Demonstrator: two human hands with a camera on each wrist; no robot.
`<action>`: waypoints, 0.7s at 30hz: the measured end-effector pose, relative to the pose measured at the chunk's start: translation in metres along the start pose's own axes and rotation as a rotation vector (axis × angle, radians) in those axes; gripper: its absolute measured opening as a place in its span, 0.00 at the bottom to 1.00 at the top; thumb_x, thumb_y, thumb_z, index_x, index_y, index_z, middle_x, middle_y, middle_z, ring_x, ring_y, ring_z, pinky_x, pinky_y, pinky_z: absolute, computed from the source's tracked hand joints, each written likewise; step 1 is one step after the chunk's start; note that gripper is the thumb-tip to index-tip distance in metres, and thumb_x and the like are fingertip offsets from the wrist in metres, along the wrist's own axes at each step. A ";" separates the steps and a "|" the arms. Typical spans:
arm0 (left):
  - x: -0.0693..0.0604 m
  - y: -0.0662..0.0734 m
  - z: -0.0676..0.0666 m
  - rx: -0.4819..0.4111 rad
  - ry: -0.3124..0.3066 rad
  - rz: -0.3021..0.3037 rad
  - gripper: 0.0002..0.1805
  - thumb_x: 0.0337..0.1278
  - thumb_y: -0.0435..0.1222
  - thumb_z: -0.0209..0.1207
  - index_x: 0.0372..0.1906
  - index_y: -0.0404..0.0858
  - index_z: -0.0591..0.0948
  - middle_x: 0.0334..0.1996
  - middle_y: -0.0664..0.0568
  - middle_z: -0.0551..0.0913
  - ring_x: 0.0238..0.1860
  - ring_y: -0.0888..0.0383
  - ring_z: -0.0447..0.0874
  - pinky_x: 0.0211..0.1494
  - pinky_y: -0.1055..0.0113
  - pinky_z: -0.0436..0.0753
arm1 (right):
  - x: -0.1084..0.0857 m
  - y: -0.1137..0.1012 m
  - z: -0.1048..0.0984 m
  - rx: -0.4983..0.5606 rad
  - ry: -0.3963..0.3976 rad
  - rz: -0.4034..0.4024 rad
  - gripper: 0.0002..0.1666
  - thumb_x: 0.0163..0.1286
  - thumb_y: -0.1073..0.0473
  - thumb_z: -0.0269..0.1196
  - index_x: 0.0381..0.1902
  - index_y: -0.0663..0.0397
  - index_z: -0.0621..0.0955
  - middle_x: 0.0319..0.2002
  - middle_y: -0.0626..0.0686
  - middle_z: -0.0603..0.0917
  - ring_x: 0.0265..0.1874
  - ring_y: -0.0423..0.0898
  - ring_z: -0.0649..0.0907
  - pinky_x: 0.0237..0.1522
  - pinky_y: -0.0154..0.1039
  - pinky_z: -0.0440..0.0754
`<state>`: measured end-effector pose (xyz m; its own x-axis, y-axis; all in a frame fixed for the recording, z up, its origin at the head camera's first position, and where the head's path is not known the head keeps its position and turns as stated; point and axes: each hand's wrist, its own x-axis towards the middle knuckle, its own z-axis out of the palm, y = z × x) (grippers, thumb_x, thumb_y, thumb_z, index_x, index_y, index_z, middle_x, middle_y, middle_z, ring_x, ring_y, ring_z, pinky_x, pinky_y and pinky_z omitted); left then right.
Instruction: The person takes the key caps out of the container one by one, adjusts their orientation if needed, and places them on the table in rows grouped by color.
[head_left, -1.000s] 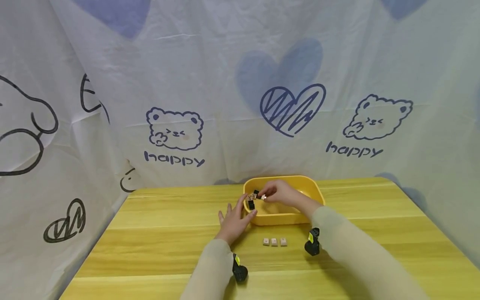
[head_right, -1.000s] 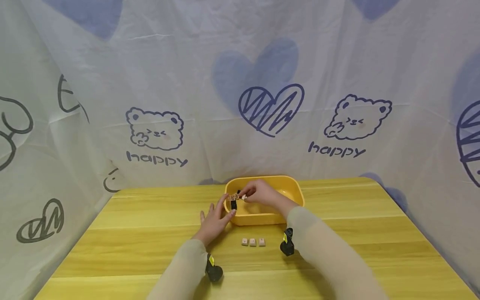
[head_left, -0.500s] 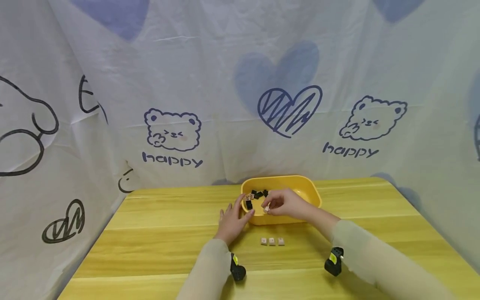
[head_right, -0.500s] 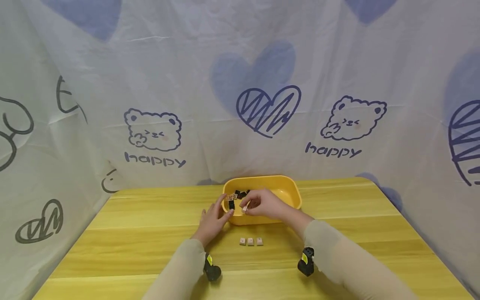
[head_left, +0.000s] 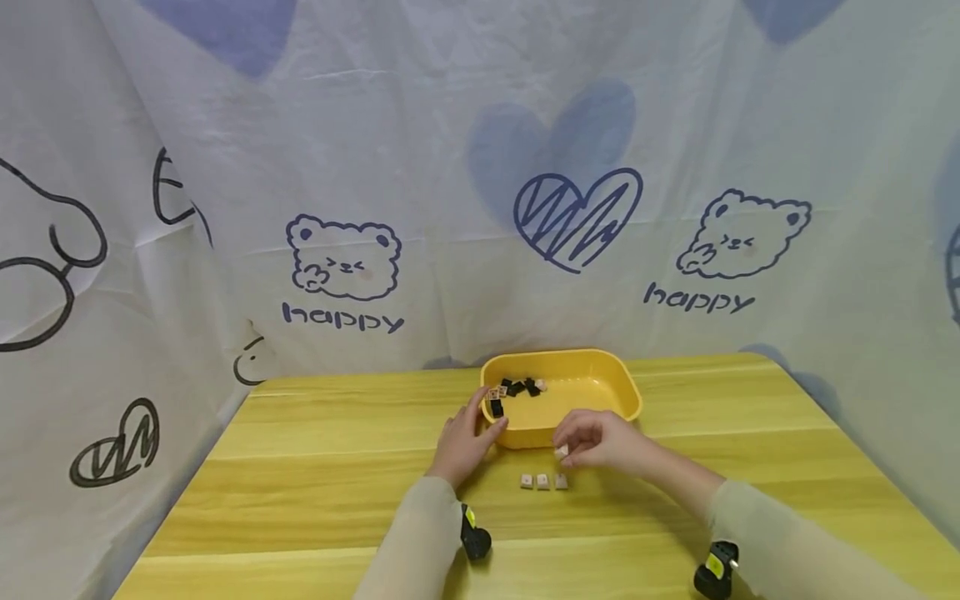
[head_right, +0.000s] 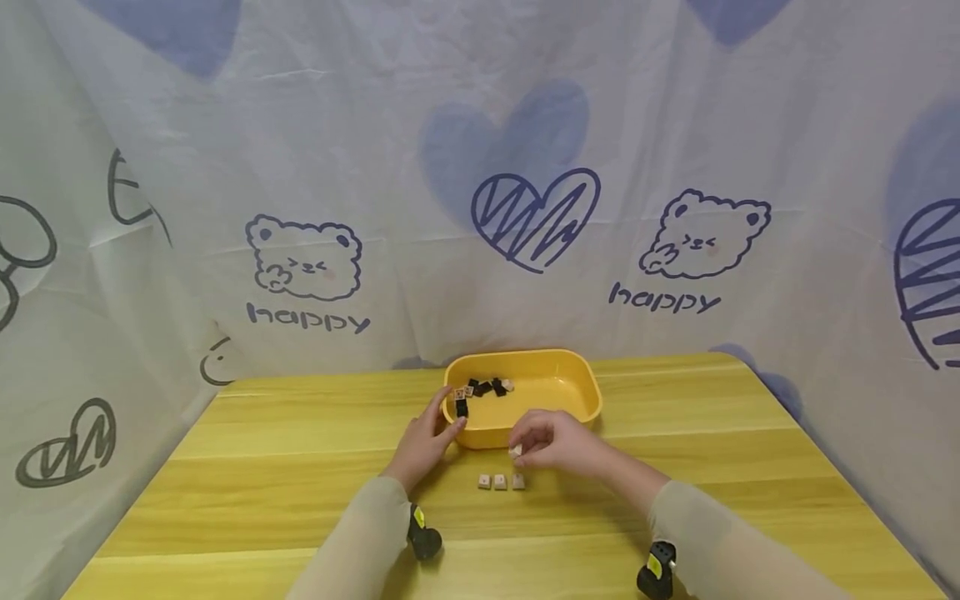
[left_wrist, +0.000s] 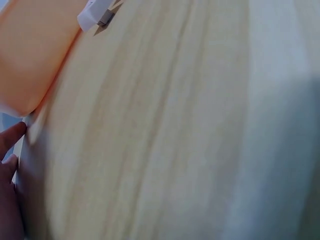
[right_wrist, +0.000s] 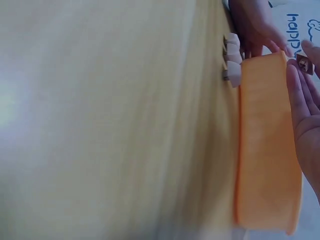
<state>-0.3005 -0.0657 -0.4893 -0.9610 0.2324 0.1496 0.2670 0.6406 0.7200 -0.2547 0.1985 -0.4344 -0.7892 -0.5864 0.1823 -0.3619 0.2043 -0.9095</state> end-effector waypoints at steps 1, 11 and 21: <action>0.000 0.000 0.000 0.001 -0.001 0.003 0.40 0.65 0.62 0.51 0.77 0.54 0.55 0.70 0.42 0.65 0.70 0.42 0.61 0.74 0.44 0.46 | -0.002 0.001 0.000 0.012 0.009 -0.001 0.15 0.56 0.72 0.70 0.42 0.73 0.82 0.45 0.67 0.80 0.38 0.46 0.83 0.43 0.39 0.84; 0.002 -0.002 -0.002 0.001 -0.011 0.009 0.42 0.64 0.64 0.50 0.77 0.52 0.54 0.70 0.42 0.65 0.70 0.43 0.62 0.74 0.43 0.43 | -0.017 0.013 0.001 0.007 0.032 -0.011 0.10 0.58 0.71 0.69 0.39 0.69 0.83 0.41 0.63 0.81 0.37 0.43 0.83 0.40 0.38 0.85; 0.001 -0.001 -0.002 0.007 -0.027 0.011 0.41 0.65 0.62 0.50 0.77 0.51 0.53 0.70 0.42 0.65 0.69 0.42 0.63 0.74 0.42 0.43 | -0.029 0.020 0.007 0.014 0.074 0.102 0.14 0.55 0.75 0.66 0.42 0.73 0.81 0.41 0.61 0.82 0.38 0.48 0.84 0.42 0.34 0.83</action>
<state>-0.3016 -0.0677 -0.4882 -0.9557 0.2594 0.1393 0.2785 0.6425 0.7139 -0.2354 0.2143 -0.4600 -0.8562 -0.5036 0.1152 -0.2713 0.2486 -0.9298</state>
